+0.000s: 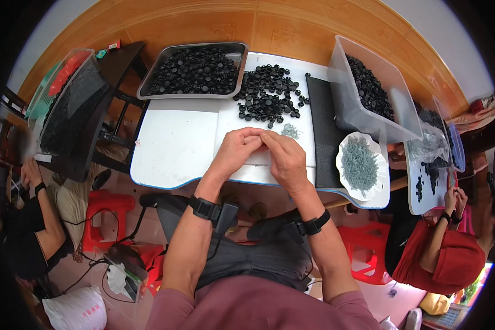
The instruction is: The recorder is sorting and assembling small black plastic components on a table in a manufacturing environment.
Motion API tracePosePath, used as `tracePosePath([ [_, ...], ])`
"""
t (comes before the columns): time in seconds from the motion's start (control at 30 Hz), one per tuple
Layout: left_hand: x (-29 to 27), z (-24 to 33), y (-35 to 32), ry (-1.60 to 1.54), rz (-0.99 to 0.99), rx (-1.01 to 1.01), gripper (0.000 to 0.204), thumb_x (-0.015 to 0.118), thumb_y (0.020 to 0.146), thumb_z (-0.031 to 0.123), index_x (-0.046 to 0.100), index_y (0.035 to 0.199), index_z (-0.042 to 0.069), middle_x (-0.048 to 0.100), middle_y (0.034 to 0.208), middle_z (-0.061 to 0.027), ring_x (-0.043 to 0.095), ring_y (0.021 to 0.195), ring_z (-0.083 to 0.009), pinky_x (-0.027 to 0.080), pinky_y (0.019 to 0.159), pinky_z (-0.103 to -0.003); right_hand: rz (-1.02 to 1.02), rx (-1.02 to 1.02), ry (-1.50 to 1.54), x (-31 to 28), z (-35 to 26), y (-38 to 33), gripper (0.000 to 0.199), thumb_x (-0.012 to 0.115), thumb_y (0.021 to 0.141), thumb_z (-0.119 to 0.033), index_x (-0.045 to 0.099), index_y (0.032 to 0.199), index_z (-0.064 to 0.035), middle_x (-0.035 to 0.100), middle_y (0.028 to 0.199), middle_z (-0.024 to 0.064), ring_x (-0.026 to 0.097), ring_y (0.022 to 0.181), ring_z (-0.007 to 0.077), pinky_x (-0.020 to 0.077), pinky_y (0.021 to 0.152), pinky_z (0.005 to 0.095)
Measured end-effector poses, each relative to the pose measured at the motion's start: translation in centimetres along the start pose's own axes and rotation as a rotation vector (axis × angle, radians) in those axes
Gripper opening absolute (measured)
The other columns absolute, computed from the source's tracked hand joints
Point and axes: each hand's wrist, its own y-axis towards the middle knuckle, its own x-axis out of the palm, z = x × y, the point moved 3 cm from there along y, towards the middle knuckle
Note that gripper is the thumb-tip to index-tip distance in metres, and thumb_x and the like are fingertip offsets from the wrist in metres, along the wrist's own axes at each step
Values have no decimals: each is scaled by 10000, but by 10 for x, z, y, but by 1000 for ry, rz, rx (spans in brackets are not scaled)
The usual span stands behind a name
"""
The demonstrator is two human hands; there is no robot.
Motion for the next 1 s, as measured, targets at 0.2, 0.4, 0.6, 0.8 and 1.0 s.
tracePosePath([
  [0.2,1,4,1,-130,-10,24,283,621,1054,142,668,1241,-65,728,1173,-126,694,1043,-141,565,952,-280,6,35,0,-1,-6,5,444,602,815,86,618,1254,15,722,1013,156,707,908,308,563,848,403],
  [0.4,4,5,0,-183,79,-47,253,640,1032,99,682,1202,-84,743,1091,-133,717,995,-160,587,913,-275,14,-9,-16,-4,-9,4,394,583,842,102,599,1230,35,711,982,153,704,894,306,550,876,400],
  [0.6,4,3,0,-94,88,-73,244,653,1023,95,676,1194,-78,756,1062,-136,725,971,-153,588,889,-266,43,-2,40,-3,-4,-2,392,604,849,113,606,1233,28,715,1000,160,696,869,316,553,833,410],
  [0.8,8,-5,4,-36,90,51,224,651,1013,69,652,1191,-67,756,1056,-134,723,965,-147,588,869,-268,101,84,51,-1,0,2,422,642,854,107,605,1263,10,716,1008,164,687,863,348,546,799,433],
  [1.0,13,-21,4,-101,128,43,198,646,1003,43,643,1176,-53,734,1015,-84,703,907,-124,581,859,-267,181,284,47,-3,11,-13,450,651,865,94,594,1304,13,738,991,157,710,894,338,555,817,423],
])
